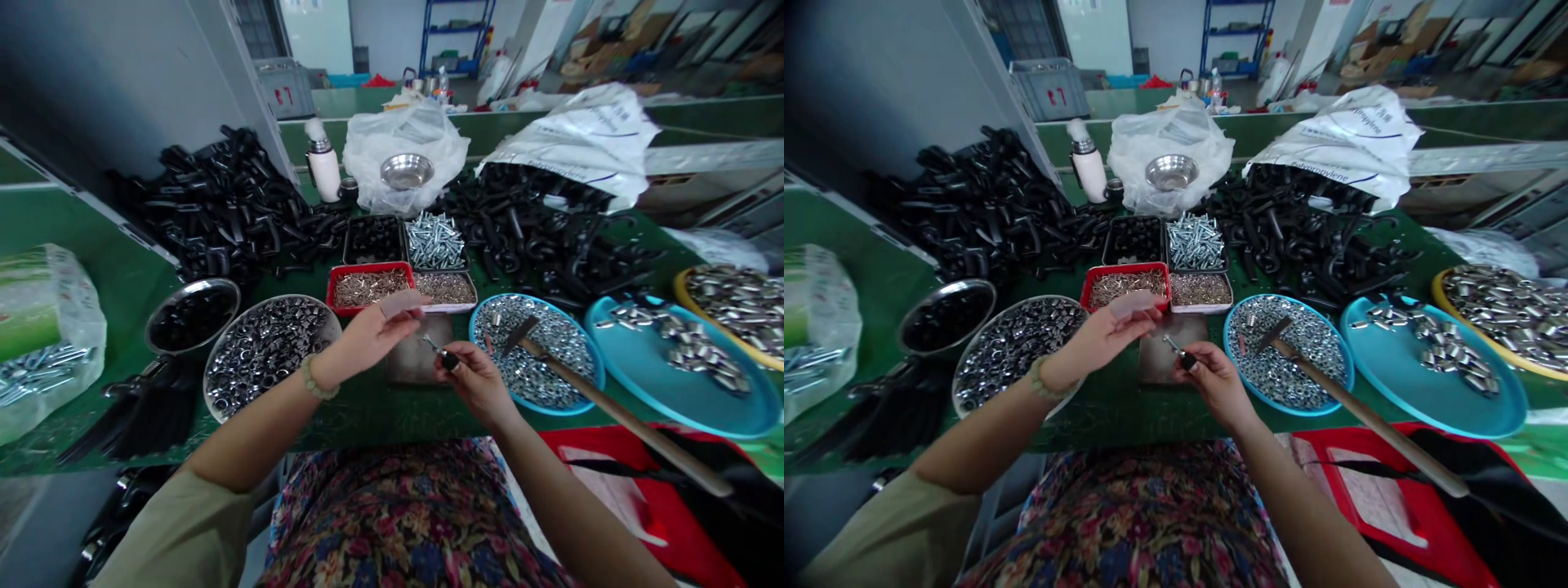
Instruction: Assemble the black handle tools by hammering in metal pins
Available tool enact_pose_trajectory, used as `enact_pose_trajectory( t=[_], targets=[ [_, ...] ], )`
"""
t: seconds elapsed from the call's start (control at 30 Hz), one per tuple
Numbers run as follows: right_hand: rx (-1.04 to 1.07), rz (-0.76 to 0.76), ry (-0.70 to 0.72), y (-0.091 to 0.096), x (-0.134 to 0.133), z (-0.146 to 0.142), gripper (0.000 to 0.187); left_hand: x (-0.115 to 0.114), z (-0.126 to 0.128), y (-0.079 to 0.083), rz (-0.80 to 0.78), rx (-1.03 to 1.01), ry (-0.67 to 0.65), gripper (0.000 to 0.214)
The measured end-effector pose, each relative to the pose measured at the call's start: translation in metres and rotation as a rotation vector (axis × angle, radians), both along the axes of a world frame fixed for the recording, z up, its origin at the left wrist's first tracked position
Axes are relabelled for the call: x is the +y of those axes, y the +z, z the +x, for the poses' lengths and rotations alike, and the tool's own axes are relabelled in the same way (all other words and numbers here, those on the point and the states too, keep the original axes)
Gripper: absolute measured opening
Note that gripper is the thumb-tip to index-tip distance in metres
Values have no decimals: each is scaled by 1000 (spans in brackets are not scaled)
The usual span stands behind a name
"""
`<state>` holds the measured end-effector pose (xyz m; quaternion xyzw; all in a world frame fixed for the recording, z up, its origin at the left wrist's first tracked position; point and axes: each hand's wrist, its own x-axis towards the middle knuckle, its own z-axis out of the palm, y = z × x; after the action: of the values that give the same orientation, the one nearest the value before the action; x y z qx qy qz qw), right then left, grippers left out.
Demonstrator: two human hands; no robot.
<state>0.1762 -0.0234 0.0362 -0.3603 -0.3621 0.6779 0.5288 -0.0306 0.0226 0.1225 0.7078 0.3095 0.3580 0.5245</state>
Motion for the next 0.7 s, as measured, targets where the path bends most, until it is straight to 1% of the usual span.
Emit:
enact_pose_trajectory(
  t=[0.03, 0.07, 0.17, 0.23, 0.33, 0.47, 0.53, 0.57, 0.6, 0.67, 0.7],
  targets=[
    [5, -2, 8, -1, 2, -1, 27, 8, -1, -6, -14, 45, 60, 29],
    [11, -1, 21, -1, 3, -2, 28, 15, -1, -11, -53, 92, 62, 25],
    [2, 27, 56, 0, 5, -2, 26, 28, -1, -20, -207, 164, -50, 16],
    [-31, 51, 80, 3, 4, 0, 24, 28, 0, -20, -232, 173, -73, 13],
    [3, 36, 111, 5, 1, 2, 24, 19, 4, -17, -145, 160, -55, 9],
    [269, -148, 145, 6, -3, 0, 30, 2, 12, -17, 76, 58, 47, 7],
    [370, -230, 168, 5, -4, 0, 35, -4, 15, -19, 108, -8, 28, 7],
    [401, -254, 172, 5, -4, 0, 37, -5, 16, -21, 78, -59, 1, 14],
    [420, -269, 168, 4, -4, 0, 38, -6, 16, -22, 27, -117, -16, 25],
    [427, -270, 142, 3, -4, 2, 37, -7, 16, -22, -73, -198, 7, 43],
    [413, -260, 132, 3, -4, 2, 37, -9, 16, -20, -105, -195, 32, 46]
  ],
)
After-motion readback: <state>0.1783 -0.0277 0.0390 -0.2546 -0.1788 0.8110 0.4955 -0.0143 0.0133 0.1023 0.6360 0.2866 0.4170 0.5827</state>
